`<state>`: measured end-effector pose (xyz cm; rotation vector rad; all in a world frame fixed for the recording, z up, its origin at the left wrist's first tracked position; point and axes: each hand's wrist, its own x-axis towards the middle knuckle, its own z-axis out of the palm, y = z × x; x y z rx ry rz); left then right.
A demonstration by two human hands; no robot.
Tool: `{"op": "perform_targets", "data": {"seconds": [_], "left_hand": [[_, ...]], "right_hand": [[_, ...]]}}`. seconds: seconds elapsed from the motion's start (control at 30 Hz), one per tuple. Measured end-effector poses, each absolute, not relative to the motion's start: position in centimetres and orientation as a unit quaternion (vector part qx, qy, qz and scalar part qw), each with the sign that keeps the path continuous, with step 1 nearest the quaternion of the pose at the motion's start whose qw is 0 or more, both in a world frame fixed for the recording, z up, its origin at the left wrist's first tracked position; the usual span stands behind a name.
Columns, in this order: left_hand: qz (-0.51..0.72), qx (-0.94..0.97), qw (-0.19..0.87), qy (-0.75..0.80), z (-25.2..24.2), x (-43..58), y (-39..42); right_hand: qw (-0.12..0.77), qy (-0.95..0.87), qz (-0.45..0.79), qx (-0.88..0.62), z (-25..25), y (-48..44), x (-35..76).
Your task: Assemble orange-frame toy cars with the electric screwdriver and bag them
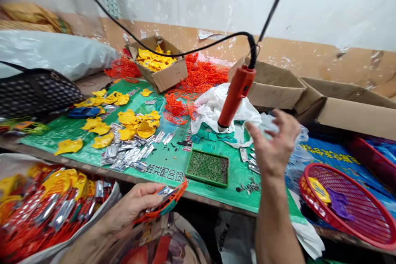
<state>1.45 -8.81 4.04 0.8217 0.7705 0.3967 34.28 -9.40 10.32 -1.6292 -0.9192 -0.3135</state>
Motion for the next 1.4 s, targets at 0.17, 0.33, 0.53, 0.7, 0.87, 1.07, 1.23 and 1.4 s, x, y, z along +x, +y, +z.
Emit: {"op": "perform_targets", "data": {"seconds": [0.17, 0.33, 0.53, 0.7, 0.87, 1.07, 1.23, 1.4], "left_hand": [[0.228, 0.392, 0.812, 0.368, 4.0, 1.9, -8.8], [0.242, 0.421, 0.8, 0.352, 4.2, 2.0, -9.0], [0.235, 0.462, 0.764, 0.385, 5.6, 2.0, -8.7], [0.231, 0.469, 0.747, 0.41, 5.8, 2.4, -8.4], [0.228, 0.451, 0.75, 0.427, 5.3, 3.1, -8.3], [0.232, 0.428, 0.758, 0.434, 5.0, 3.6, -8.1], [0.232, 0.419, 0.763, 0.434, 4.8, 3.7, -8.2], [0.24, 0.419, 0.758, 0.438, 4.9, 3.9, -8.2]], "right_hand": [[0.65, -0.451, 0.072, -0.607, 12.5, -2.3, 38.4], [0.654, -0.471, 0.196, -0.558, 14.7, 0.5, 35.0], [0.65, -0.466, 0.338, -0.496, 15.1, -2.0, 31.6], [0.64, -0.454, 0.386, -0.485, 12.1, -5.4, 28.2], [0.672, -0.416, 0.354, -0.501, 8.6, -7.6, 26.5], [0.689, -0.392, 0.334, -0.51, 6.8, -8.3, 26.4], [0.7, -0.387, 0.34, -0.494, 6.6, -8.6, 26.4], [0.694, -0.404, 0.332, -0.495, 5.9, -8.4, 26.5]]}}
